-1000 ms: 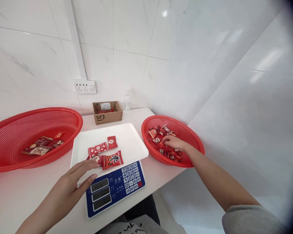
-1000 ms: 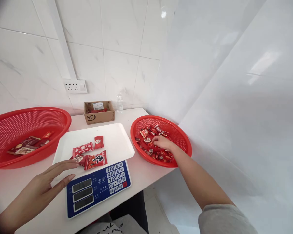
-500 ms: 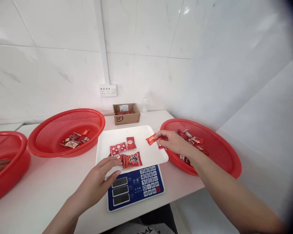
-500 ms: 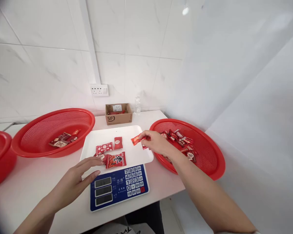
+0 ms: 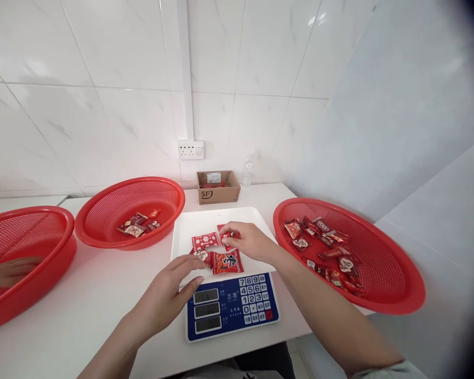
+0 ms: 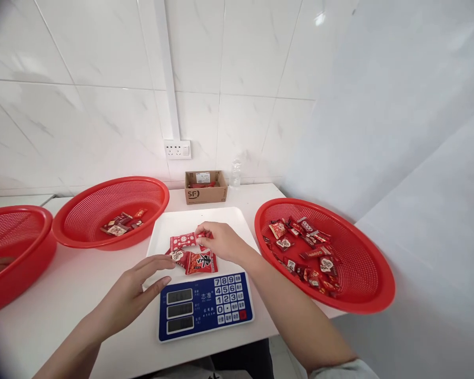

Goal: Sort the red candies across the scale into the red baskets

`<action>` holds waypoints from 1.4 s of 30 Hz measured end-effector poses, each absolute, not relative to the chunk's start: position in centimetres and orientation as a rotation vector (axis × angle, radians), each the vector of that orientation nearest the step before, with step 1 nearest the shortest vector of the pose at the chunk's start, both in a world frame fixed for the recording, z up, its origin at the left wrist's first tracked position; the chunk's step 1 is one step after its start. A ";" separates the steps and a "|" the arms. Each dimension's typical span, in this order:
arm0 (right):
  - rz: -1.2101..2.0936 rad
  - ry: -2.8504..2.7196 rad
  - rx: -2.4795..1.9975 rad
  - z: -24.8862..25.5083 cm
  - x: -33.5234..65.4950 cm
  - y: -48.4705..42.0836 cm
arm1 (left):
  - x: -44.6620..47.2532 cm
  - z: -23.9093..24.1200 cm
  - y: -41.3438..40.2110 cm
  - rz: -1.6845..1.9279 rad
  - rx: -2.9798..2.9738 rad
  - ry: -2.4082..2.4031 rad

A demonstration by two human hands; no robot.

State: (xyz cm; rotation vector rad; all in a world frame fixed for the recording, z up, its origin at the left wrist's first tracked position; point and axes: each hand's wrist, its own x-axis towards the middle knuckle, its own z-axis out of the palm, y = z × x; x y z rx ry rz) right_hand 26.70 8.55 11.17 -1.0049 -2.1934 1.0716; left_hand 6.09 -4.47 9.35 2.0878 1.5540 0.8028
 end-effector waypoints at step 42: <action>0.765 -1.960 -1.024 7.2 26.7 4.3 | 7.0 8.2 -5.1 1.022 1.703 1.732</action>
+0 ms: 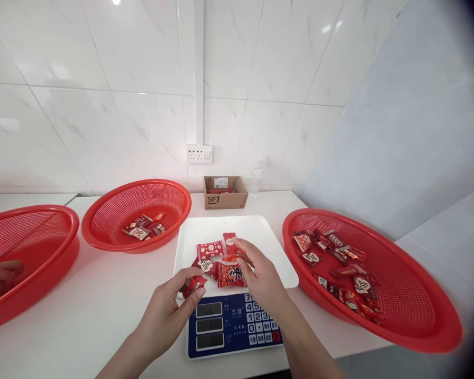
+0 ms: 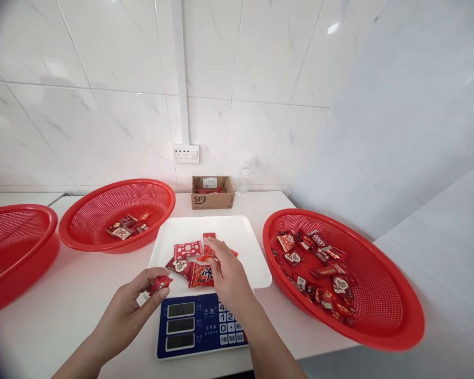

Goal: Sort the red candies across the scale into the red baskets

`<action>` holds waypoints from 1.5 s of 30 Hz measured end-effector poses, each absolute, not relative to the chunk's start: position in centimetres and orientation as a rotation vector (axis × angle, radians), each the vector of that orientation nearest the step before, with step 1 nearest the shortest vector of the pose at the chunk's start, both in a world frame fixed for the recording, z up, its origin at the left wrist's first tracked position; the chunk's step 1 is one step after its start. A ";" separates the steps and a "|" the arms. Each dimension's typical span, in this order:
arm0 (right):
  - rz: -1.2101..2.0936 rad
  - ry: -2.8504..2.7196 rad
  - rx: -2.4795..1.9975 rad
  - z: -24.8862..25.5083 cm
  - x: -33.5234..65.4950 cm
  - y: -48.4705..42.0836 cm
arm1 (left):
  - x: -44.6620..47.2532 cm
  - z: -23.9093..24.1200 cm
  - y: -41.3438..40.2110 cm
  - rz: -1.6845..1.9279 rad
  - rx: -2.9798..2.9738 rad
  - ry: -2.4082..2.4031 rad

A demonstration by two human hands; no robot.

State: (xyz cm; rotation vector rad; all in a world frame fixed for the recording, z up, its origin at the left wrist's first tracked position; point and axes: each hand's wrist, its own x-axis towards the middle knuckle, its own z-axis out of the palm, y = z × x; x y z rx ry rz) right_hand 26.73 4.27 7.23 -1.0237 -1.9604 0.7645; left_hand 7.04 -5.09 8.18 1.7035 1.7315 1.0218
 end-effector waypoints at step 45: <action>1.754 -1.731 -0.909 7.0 27.2 -1.5 | 10.7 5.1 -5.9 0.920 1.787 1.218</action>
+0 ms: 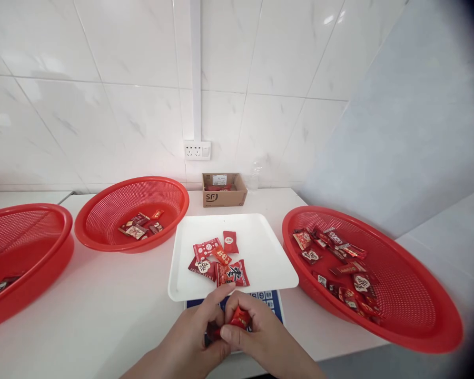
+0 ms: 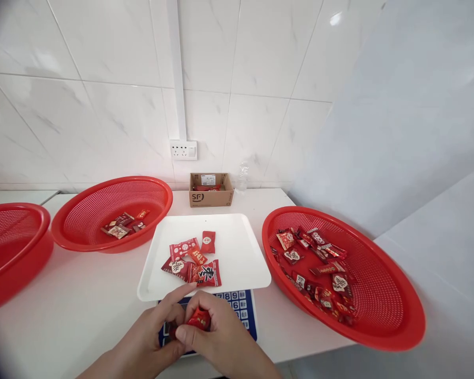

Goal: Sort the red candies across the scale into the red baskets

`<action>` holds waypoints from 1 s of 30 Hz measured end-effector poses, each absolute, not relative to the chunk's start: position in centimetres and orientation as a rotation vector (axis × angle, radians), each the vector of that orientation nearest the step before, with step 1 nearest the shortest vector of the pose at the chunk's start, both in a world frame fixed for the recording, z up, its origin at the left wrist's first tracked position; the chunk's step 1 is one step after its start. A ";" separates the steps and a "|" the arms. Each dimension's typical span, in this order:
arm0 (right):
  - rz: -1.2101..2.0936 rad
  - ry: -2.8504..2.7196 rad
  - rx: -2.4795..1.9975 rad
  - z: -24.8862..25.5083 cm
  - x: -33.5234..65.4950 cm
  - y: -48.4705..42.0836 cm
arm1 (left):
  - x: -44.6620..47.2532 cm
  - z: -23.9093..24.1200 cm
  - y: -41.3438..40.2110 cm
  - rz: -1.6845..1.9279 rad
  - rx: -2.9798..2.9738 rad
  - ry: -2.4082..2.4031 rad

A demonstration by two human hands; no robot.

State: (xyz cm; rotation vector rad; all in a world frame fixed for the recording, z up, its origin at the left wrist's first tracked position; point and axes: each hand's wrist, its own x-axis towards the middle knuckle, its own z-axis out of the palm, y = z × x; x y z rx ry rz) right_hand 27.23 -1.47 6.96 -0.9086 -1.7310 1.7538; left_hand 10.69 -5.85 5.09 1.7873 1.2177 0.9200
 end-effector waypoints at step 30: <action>1.205 -1.879 -1.281 8.7 29.7 3.2 | 7.5 9.2 0.5 0.420 2.213 1.572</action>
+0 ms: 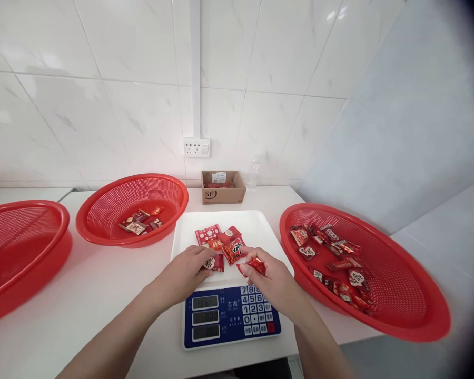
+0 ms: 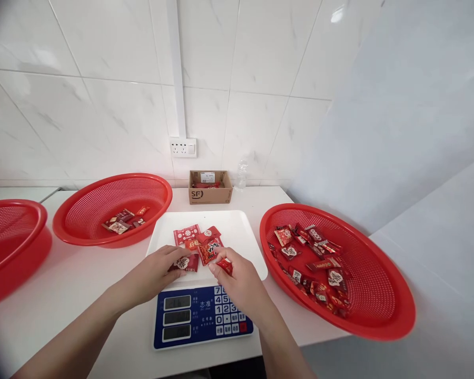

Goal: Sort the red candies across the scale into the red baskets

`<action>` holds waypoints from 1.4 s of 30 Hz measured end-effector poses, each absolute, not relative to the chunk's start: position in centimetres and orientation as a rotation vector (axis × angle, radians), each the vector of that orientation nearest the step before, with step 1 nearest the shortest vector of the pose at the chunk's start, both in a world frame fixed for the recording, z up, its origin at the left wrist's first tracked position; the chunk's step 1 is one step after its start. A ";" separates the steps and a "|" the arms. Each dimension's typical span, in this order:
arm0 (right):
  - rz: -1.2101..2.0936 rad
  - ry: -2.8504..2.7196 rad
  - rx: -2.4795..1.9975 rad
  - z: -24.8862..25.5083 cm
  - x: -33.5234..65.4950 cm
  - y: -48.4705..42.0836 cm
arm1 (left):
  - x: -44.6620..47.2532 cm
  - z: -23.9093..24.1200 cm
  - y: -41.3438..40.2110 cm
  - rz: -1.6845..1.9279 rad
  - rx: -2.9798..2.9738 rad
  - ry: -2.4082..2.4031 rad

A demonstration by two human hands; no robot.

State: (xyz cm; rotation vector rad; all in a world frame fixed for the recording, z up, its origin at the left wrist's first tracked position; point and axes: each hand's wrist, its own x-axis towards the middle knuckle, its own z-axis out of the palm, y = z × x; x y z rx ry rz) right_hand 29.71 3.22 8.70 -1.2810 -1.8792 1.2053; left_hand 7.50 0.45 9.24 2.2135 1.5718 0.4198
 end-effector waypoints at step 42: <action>1.219 -1.859 -1.233 9.4 30.8 1.6 | 8.5 11.3 -1.8 0.607 2.265 1.267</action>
